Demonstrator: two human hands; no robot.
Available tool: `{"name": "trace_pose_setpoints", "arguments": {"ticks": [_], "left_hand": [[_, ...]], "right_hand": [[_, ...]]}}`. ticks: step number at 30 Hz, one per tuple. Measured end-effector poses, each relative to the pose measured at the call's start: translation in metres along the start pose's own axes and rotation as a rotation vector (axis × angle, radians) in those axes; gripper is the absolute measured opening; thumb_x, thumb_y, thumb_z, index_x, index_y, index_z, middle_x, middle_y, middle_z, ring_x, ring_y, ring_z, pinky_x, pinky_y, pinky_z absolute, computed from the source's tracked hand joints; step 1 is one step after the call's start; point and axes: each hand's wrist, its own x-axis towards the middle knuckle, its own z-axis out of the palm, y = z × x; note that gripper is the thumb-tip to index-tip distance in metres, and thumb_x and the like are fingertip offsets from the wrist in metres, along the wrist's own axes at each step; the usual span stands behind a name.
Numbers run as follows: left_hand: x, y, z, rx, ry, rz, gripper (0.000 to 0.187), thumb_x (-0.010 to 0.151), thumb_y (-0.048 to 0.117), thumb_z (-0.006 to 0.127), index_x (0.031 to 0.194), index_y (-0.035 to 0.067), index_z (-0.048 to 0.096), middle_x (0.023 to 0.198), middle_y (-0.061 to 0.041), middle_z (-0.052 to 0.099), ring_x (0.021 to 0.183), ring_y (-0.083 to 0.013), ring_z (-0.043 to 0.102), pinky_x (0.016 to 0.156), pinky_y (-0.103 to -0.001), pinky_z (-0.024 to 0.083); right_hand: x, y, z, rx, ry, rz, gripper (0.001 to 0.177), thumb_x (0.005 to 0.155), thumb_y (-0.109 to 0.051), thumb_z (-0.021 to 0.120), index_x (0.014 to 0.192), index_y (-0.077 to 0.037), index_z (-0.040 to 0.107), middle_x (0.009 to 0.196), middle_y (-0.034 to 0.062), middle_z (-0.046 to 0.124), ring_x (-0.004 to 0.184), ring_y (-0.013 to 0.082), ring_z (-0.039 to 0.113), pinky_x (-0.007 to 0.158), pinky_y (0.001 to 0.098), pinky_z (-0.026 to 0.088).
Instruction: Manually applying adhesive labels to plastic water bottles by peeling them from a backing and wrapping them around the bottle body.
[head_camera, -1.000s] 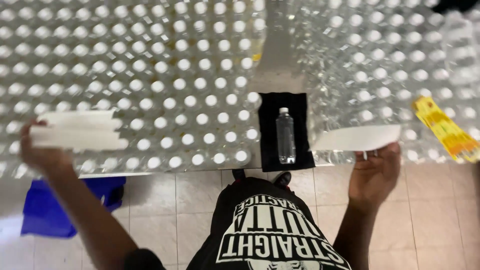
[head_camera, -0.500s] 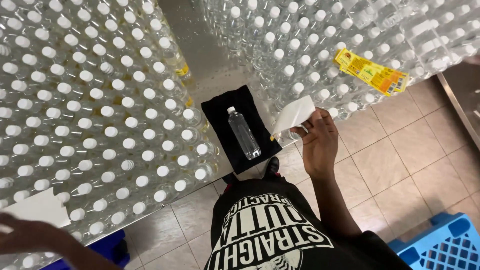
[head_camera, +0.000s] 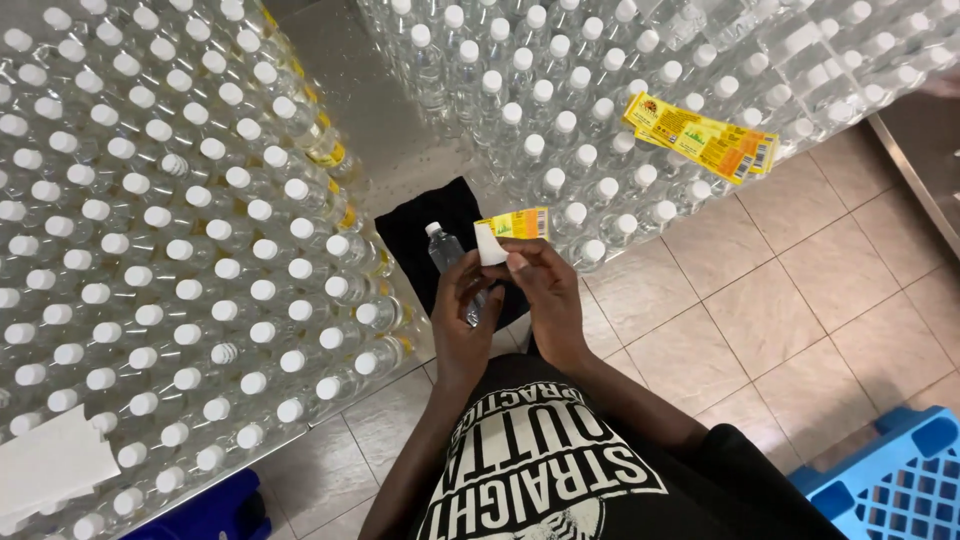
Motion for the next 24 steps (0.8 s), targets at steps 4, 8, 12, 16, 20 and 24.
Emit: {"name": "trace_pose_setpoints", "arguments": {"ticks": [4,8,12,16,20,24], "left_hand": [[0.003,-0.003,0.006,-0.302,0.086,-0.204,0.052,0.104,0.012,0.074,0.151,0.002,0.055,0.136,-0.016,0.065,0.125,-0.0280,0.069,0.103,-0.044,0.061],[0.011,-0.023,0.011,-0.536,0.221,-0.386,0.051,0.107,0.021,0.072,0.152,0.006,0.054,0.136,-0.012,0.065,0.119,-0.0211,0.069,0.100,-0.037,0.061],[0.014,-0.044,0.011,-0.567,0.331,-0.455,0.058,0.108,0.021,0.073,0.159,0.007,0.049,0.146,-0.013,0.060,0.119,-0.0225,0.068,0.100,-0.041,0.060],[0.013,-0.059,0.011,-0.596,0.386,-0.463,0.042,0.105,0.025,0.077,0.136,0.003,0.060,0.123,-0.013,0.062,0.108,-0.0232,0.069,0.101,-0.044,0.063],[-0.005,-0.063,0.011,-0.581,0.427,-0.543,0.043,0.103,0.026,0.081,0.128,-0.002,0.061,0.116,-0.017,0.063,0.102,-0.0260,0.070,0.097,-0.045,0.065],[-0.025,-0.083,0.003,-0.560,0.466,-0.614,0.044,0.103,0.026,0.081,0.128,-0.004,0.060,0.114,-0.016,0.063,0.099,-0.0244,0.071,0.096,-0.046,0.065]], "right_hand": [[-0.002,-0.009,0.000,-0.113,-0.167,0.010,0.030,0.112,-0.019,0.066,0.133,0.002,0.068,0.139,0.0242,0.071,0.132,0.0337,0.069,0.110,0.0544,0.057],[0.001,-0.002,-0.014,-0.112,-0.246,0.031,0.035,0.110,-0.017,0.068,0.133,0.009,0.067,0.141,0.0273,0.070,0.136,0.0361,0.066,0.115,0.0558,0.053],[-0.002,0.019,-0.044,-0.184,-0.277,0.154,0.033,0.112,-0.021,0.064,0.131,0.005,0.072,0.129,0.0222,0.076,0.127,0.0288,0.071,0.109,0.0493,0.058],[0.003,0.064,-0.077,-0.101,-0.133,0.362,0.044,0.106,-0.028,0.073,0.131,0.008,0.068,0.109,0.0267,0.078,0.102,0.0345,0.079,0.090,0.0481,0.067],[0.016,0.078,-0.080,0.021,0.022,0.393,0.044,0.104,-0.019,0.073,0.135,0.009,0.059,0.113,0.0202,0.071,0.101,0.0299,0.077,0.084,0.0396,0.070],[0.024,0.115,-0.092,-0.090,0.032,0.411,0.038,0.103,-0.014,0.080,0.127,0.012,0.065,0.111,0.0221,0.069,0.096,0.0285,0.076,0.083,0.0384,0.069]]}}
